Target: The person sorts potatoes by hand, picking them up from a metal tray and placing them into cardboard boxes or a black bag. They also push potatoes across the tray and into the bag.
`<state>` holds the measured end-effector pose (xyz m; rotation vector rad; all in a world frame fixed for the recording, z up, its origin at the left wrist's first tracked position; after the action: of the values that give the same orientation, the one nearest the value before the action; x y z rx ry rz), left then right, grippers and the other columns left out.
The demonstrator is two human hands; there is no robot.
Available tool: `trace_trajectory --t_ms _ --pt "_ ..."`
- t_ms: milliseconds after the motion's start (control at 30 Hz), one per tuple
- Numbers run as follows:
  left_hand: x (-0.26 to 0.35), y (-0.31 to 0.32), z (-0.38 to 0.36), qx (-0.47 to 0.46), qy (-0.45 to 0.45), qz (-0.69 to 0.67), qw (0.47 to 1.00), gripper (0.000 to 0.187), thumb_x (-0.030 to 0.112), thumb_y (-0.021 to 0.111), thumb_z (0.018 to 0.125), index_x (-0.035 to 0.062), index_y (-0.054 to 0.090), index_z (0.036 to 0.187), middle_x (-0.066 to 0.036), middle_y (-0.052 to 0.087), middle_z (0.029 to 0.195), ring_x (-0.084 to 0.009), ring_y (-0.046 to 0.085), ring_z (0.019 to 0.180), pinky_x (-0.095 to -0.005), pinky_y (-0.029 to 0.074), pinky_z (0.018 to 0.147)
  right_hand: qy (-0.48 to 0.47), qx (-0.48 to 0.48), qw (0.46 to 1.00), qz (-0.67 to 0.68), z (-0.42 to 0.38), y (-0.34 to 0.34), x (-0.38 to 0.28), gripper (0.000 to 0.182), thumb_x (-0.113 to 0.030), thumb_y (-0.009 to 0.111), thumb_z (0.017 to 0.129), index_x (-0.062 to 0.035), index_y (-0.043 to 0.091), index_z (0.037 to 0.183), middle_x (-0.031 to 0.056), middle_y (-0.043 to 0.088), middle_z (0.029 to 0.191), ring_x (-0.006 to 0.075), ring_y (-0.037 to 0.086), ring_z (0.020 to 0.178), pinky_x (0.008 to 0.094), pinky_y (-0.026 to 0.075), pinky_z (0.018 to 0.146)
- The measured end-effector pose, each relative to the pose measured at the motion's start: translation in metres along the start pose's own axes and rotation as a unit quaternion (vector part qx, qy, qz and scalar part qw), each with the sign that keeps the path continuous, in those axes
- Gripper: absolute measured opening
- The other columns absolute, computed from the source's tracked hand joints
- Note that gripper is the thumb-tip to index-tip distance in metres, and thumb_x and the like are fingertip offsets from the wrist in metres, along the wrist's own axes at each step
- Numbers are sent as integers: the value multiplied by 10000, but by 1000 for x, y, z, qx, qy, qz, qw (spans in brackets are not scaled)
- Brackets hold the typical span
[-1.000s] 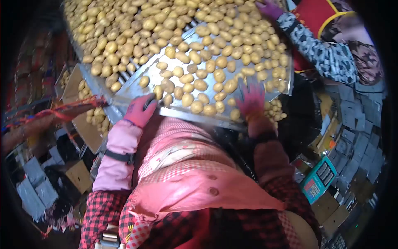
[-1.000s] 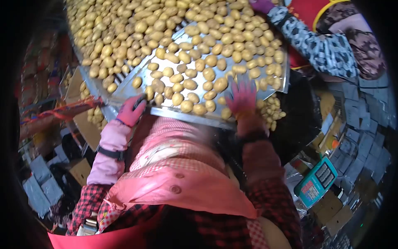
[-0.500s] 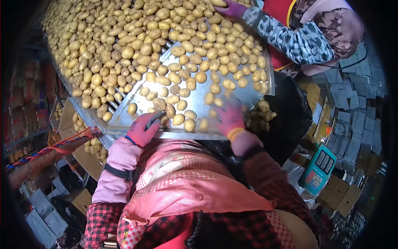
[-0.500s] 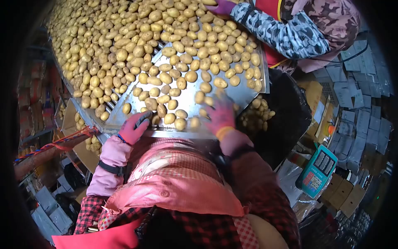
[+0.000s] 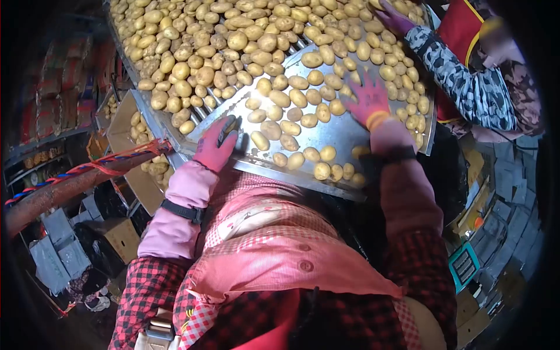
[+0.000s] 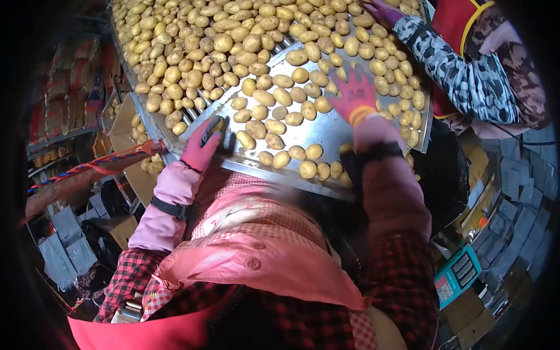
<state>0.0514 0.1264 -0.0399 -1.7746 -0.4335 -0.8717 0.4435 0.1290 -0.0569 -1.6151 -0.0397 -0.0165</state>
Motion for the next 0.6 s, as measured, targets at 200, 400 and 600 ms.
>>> trace_trajectory --t_ms 200,400,600 --pt "11 29 5 -34 52 111 992 525 335 634 870 73 553 1318 -214 539 1338 -444 414 1298 -496 332 1090 -53 -5 993 109 -128 39 8 595 -460 649 807 -208 531 1333 196 428 1408 377 449 1237 559 346 1031" --pt "68 84 -1 -141 123 167 968 599 339 646 863 123 486 1398 -223 429 1453 -472 336 1360 -513 278 1132 -113 -25 968 222 -132 -14 -121 651 -476 655 808 -218 493 1384 180 417 1430 380 350 1348 549 238 1117" --pt "114 75 34 -124 269 -15 955 422 234 646 871 88 596 1264 -194 534 1335 -374 480 1269 -463 377 1070 34 -41 987 151 -149 14 -48 587 -490 654 796 -207 579 1305 164 413 1443 369 324 1367 544 207 1121"
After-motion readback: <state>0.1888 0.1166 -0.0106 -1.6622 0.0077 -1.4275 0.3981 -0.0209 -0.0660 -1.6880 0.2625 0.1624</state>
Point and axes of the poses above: each hand's wrist, its own z-axis towards the middle knuckle, its own y-axis out of the palm, x = y × z, the point moved 7 cm from there along z, towards the middle knuckle
